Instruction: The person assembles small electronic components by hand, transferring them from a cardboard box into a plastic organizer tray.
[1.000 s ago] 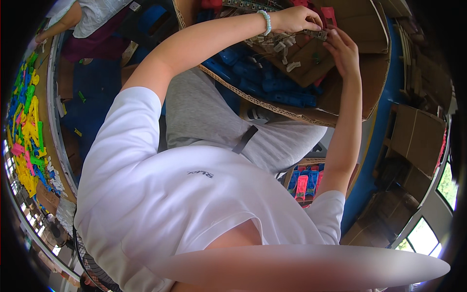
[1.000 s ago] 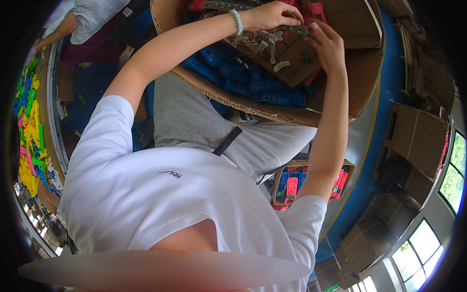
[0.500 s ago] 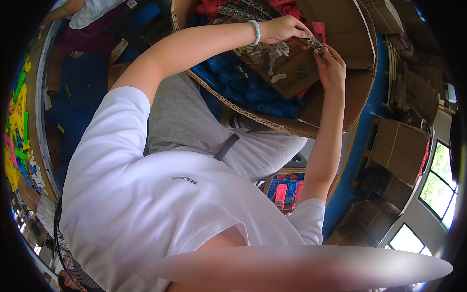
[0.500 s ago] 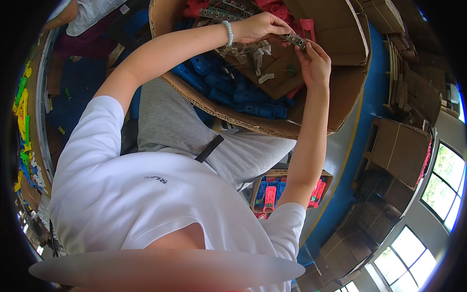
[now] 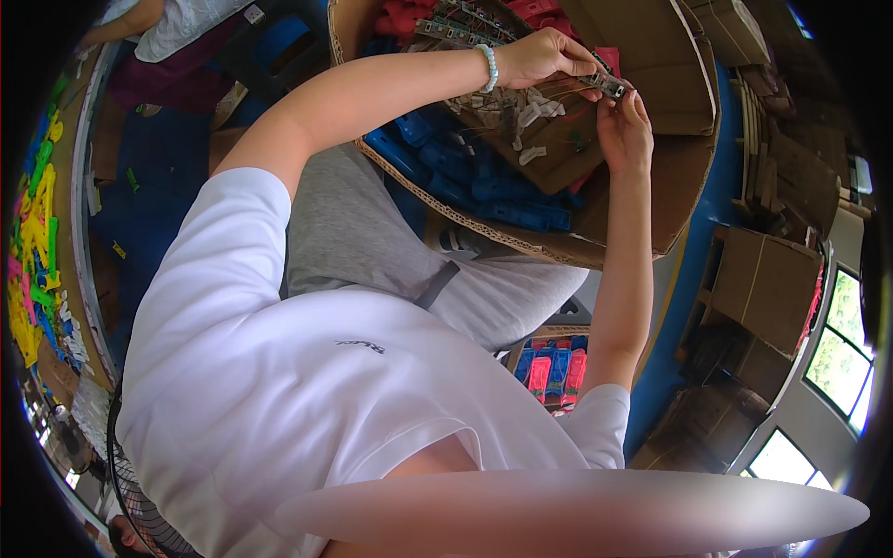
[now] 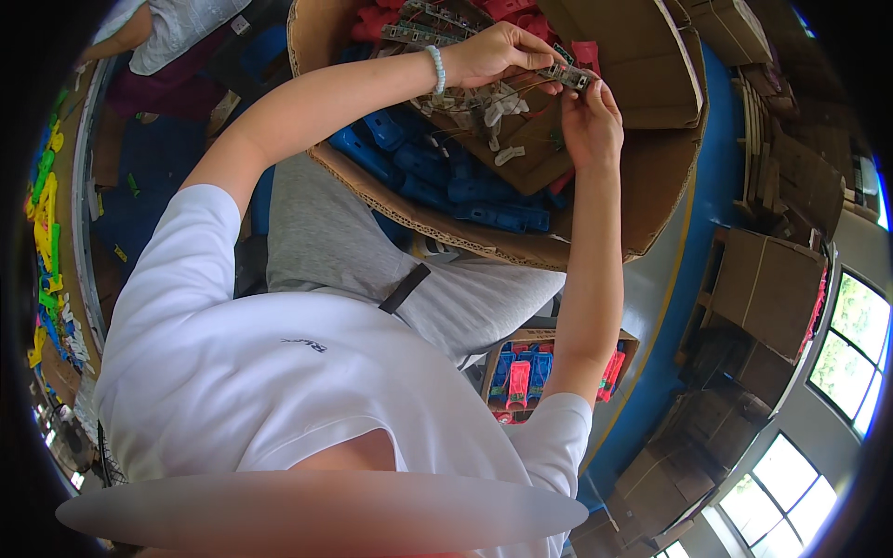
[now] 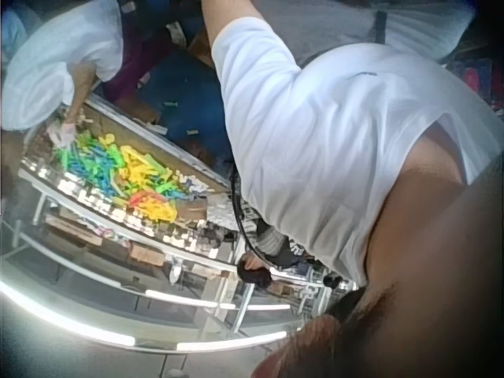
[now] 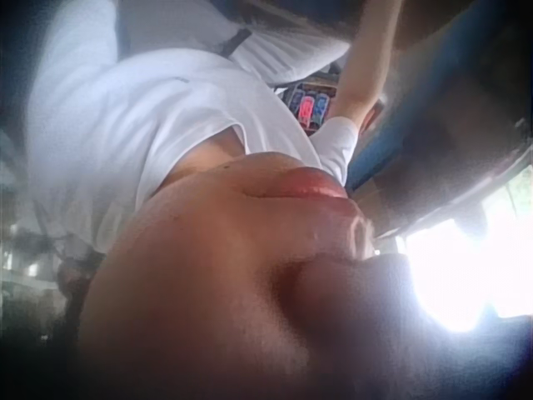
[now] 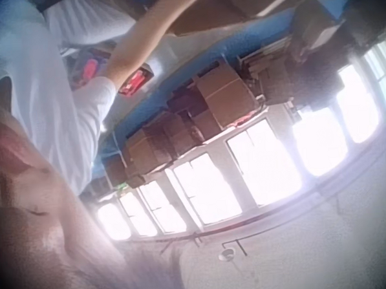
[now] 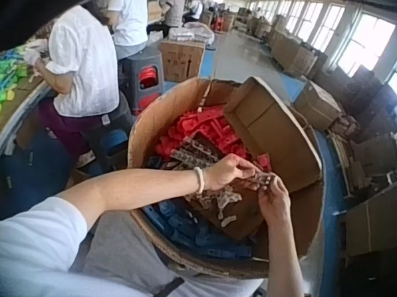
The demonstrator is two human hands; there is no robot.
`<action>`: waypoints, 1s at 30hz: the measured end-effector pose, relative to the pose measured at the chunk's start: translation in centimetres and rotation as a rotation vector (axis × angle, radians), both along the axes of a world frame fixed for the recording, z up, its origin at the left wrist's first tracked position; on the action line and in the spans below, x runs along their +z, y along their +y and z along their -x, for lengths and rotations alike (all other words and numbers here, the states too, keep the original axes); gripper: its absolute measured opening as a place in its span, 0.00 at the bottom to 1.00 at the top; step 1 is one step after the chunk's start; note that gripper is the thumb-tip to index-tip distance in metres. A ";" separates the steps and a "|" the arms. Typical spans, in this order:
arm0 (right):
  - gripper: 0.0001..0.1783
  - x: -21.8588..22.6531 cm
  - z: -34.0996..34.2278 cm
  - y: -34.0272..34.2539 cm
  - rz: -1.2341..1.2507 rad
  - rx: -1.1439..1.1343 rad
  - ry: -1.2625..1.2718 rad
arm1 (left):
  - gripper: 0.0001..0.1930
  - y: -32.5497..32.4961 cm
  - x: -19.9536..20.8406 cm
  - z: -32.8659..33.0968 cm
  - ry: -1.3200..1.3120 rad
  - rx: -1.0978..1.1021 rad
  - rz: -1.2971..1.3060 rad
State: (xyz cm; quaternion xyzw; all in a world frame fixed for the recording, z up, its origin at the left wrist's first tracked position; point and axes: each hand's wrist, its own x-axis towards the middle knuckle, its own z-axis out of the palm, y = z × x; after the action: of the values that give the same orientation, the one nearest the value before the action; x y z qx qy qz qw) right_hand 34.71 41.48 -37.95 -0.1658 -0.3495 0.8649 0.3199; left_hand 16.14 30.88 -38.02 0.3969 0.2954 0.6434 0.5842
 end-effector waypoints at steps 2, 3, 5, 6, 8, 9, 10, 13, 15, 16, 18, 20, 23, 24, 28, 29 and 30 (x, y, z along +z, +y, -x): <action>0.10 -0.3 -0.4 0.1 0.006 0.014 0.014 | 0.14 0.0 0.1 -0.2 0.043 0.000 0.017; 0.10 -0.1 -0.3 0.0 0.015 0.033 0.031 | 0.14 0.0 0.2 -0.1 0.070 -0.010 0.014; 0.10 0.3 -0.5 -0.4 -0.010 0.014 -0.020 | 0.15 0.0 0.2 0.0 0.098 -0.020 0.012; 0.09 0.6 -0.4 -0.5 -0.035 -0.004 -0.072 | 0.15 0.0 0.2 0.1 0.131 -0.010 0.022; 0.09 1.0 0.0 -0.9 -0.040 -0.028 -0.095 | 0.15 0.1 0.0 0.3 0.164 0.004 0.036; 0.09 0.9 -0.3 -1.0 -0.040 -0.060 -0.126 | 0.15 0.0 0.3 0.2 0.134 -0.027 0.026; 0.09 0.9 -0.3 -1.0 -0.030 -0.062 -0.130 | 0.15 -0.1 0.4 0.0 0.102 -0.057 0.017; 0.09 0.1 -0.1 -0.3 -0.014 -0.055 -0.101 | 0.13 -0.1 0.4 0.0 0.051 -0.015 0.048; 0.09 -1.2 0.4 0.4 0.032 0.236 -0.054 | 0.13 1.2 -1.2 -1.0 0.154 -0.005 -0.082; 0.10 -0.6 0.8 -0.2 0.064 0.195 -0.073 | 0.13 1.3 -1.4 -1.0 0.090 -0.048 -0.085; 0.10 -0.6 -0.8 0.2 -0.012 0.083 -0.058 | 0.10 0.5 0.5 -1.7 -0.077 -0.165 0.010; 0.09 -1.3 -2.1 2.6 0.031 0.110 -0.039 | 0.10 0.0 0.8 -1.2 0.216 -0.014 0.009; 0.08 -2.5 -2.9 5.2 0.091 -0.024 -0.188 | 0.10 0.3 -1.2 -0.4 0.601 0.127 -0.045; 0.09 -2.7 -4.0 6.3 -0.032 -0.110 -0.363 | 0.10 0.6 -1.7 -1.0 0.757 0.157 -0.118; 0.10 -1.5 -4.3 5.2 -0.363 -0.403 -0.893 | 0.13 0.9 -3.3 -1.9 1.289 0.279 -0.138; 0.10 -1.4 -4.2 5.2 -0.355 -0.398 -0.894 | 0.13 0.7 -3.4 -1.9 1.291 0.274 -0.129; 0.10 -1.4 -4.7 5.5 -0.359 -0.442 -0.898 | 0.13 -1.1 0.4 -2.7 1.656 0.021 -0.066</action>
State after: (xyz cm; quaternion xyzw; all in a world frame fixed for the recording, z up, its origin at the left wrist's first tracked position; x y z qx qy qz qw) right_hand 39.36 47.02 -39.36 -0.5320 -0.5514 0.5471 0.3370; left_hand 18.86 29.80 -37.64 0.7564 0.6146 0.1568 0.1595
